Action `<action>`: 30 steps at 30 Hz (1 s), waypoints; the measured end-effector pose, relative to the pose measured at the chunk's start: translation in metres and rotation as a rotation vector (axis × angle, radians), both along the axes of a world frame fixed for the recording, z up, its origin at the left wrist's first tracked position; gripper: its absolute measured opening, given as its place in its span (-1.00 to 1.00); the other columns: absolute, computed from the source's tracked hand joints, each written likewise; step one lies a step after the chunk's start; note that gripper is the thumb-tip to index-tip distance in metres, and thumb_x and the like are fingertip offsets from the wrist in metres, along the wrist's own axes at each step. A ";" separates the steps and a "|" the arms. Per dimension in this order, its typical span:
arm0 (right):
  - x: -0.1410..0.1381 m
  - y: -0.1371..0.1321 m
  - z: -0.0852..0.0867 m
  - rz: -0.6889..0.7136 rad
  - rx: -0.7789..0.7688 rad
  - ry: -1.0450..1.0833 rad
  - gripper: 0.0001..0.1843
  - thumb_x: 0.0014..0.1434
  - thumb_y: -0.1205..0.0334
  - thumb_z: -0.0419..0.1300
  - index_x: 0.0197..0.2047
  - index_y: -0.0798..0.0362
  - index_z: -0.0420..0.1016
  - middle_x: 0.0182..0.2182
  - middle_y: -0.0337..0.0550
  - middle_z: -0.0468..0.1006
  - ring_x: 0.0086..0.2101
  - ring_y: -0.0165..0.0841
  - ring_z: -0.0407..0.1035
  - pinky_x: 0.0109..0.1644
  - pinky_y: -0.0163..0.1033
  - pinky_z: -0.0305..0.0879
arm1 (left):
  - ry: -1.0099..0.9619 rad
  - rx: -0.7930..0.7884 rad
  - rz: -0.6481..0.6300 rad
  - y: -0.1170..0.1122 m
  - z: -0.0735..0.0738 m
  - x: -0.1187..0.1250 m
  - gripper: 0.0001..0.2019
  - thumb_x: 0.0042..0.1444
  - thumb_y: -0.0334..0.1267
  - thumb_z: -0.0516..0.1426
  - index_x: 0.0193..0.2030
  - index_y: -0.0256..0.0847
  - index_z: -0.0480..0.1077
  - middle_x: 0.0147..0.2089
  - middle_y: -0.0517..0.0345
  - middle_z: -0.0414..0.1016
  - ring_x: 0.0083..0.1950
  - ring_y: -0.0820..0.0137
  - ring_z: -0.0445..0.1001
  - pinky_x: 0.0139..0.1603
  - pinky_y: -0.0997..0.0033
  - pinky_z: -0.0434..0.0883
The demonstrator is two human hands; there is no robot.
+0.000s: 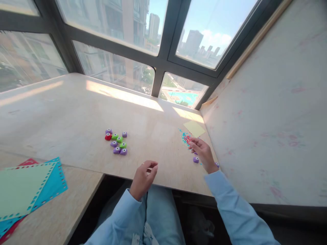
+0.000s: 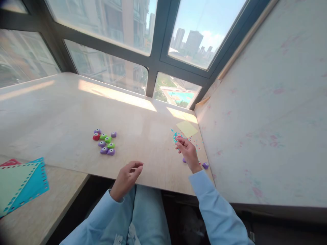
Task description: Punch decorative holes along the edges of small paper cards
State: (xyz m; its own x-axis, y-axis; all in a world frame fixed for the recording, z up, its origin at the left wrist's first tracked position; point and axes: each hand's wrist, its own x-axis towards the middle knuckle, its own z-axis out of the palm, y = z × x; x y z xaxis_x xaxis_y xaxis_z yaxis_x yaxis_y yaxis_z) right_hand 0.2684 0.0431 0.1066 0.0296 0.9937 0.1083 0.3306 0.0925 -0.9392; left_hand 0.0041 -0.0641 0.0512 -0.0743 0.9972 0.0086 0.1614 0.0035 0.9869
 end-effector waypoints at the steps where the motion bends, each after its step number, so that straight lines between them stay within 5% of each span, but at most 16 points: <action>1: 0.011 0.019 0.002 -0.007 0.013 -0.095 -0.56 0.09 -0.04 0.27 -0.05 0.08 0.51 -0.26 -0.06 0.62 -0.32 -0.32 0.49 -0.36 -0.28 0.40 | 0.060 0.053 -0.004 0.010 -0.006 0.006 -0.76 0.11 -0.12 0.10 -0.23 -0.22 0.49 -0.24 0.02 0.57 -0.20 0.29 0.53 -0.17 0.27 0.46; 5: 0.057 0.090 -0.003 -0.089 -0.110 -0.816 -0.57 0.22 0.20 0.05 0.10 0.15 0.44 -0.07 0.02 0.60 -0.14 -0.32 0.51 -0.14 -0.27 0.43 | 0.234 0.150 0.024 0.044 -0.029 0.016 -0.82 0.10 -0.23 0.07 -0.28 -0.19 0.49 -0.30 0.05 0.56 -0.28 0.32 0.48 -0.21 0.29 0.41; 10: 0.086 0.135 -0.018 -0.046 -0.208 -1.092 -0.55 0.14 0.34 0.08 0.09 0.24 0.48 0.06 0.15 0.54 0.03 -0.21 0.44 0.11 -0.22 0.28 | 0.150 0.133 0.089 0.052 -0.035 0.013 -0.89 0.04 -0.25 0.15 -0.34 -0.14 0.52 -0.41 0.12 0.52 -0.40 0.35 0.41 -0.29 0.36 0.33; 14: 0.088 0.148 -0.027 0.044 -0.270 -1.279 -0.59 0.17 0.29 0.10 0.05 0.22 0.52 0.07 0.17 0.52 0.07 -0.19 0.40 0.10 -0.26 0.23 | -0.012 0.060 0.103 0.050 -0.031 0.013 -0.91 -0.03 -0.22 0.21 -0.37 -0.11 0.54 -0.41 0.13 0.52 -0.44 0.37 0.38 -0.34 0.40 0.30; 21: 0.079 0.153 -0.029 0.109 -0.327 -1.518 -0.59 0.27 0.12 0.01 -0.06 0.16 0.59 -0.04 0.19 0.58 -0.03 -0.16 0.46 -0.04 -0.23 0.28 | 0.042 0.073 0.108 0.052 -0.030 0.012 -0.90 -0.02 -0.23 0.19 -0.36 -0.12 0.54 -0.42 0.12 0.53 -0.45 0.38 0.40 -0.35 0.42 0.30; 30: 0.058 0.143 -0.024 0.102 -0.298 -1.605 -0.62 0.27 0.28 0.02 -0.03 0.23 0.59 -0.07 0.33 0.58 -0.01 -0.09 0.48 0.00 -0.14 0.32 | 0.054 0.068 0.112 0.052 -0.033 0.013 -0.88 -0.02 -0.20 0.18 -0.37 -0.12 0.53 -0.43 0.12 0.54 -0.46 0.35 0.40 -0.33 0.37 0.29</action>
